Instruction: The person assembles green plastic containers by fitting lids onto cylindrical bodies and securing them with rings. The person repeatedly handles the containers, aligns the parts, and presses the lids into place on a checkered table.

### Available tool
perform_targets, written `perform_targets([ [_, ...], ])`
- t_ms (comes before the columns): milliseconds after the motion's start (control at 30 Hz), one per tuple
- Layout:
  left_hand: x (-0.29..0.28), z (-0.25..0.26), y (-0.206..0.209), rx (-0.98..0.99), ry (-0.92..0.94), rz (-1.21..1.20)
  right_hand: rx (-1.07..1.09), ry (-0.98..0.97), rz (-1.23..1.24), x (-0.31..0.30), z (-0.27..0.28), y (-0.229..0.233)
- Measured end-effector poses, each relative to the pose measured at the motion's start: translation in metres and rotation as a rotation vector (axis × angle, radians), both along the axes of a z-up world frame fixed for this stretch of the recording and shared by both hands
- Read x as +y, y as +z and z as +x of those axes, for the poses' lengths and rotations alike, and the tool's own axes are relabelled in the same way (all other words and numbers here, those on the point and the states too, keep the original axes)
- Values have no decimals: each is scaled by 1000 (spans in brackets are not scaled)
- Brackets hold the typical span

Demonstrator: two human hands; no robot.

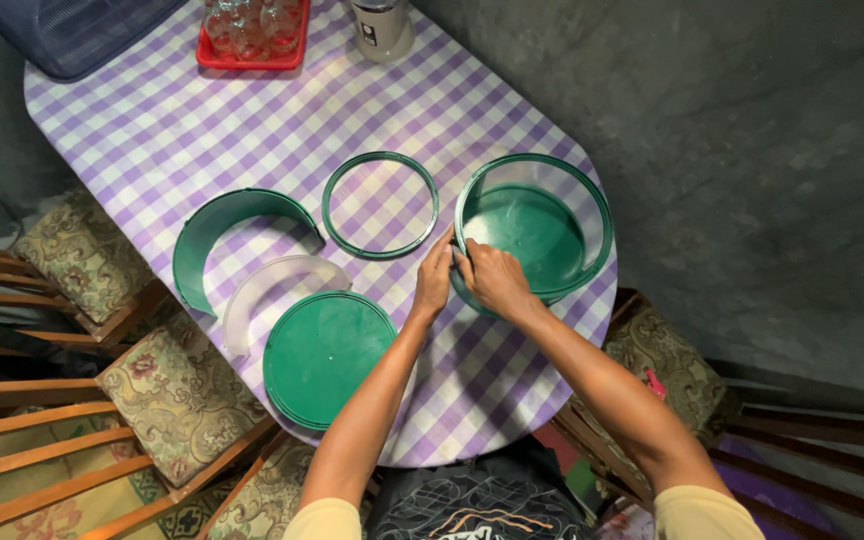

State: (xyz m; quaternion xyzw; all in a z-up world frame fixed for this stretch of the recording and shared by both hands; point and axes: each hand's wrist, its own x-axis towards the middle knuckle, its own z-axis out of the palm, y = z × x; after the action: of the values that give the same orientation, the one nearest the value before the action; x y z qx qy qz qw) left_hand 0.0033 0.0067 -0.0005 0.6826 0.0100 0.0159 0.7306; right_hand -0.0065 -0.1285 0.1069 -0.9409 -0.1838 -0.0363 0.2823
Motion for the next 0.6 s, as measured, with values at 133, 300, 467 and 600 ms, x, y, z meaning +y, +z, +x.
perform_targets([
  [133,0,-4,-1,-147,5,75,108,30,-25,-9,5,4],
  [300,-12,-17,1,-174,20,81,61,64,-17,-18,3,5],
  [467,-18,-29,2,-177,13,105,31,83,-17,-22,-6,4],
  [600,-25,-36,-10,-217,28,101,107,48,-7,-24,-5,8],
])
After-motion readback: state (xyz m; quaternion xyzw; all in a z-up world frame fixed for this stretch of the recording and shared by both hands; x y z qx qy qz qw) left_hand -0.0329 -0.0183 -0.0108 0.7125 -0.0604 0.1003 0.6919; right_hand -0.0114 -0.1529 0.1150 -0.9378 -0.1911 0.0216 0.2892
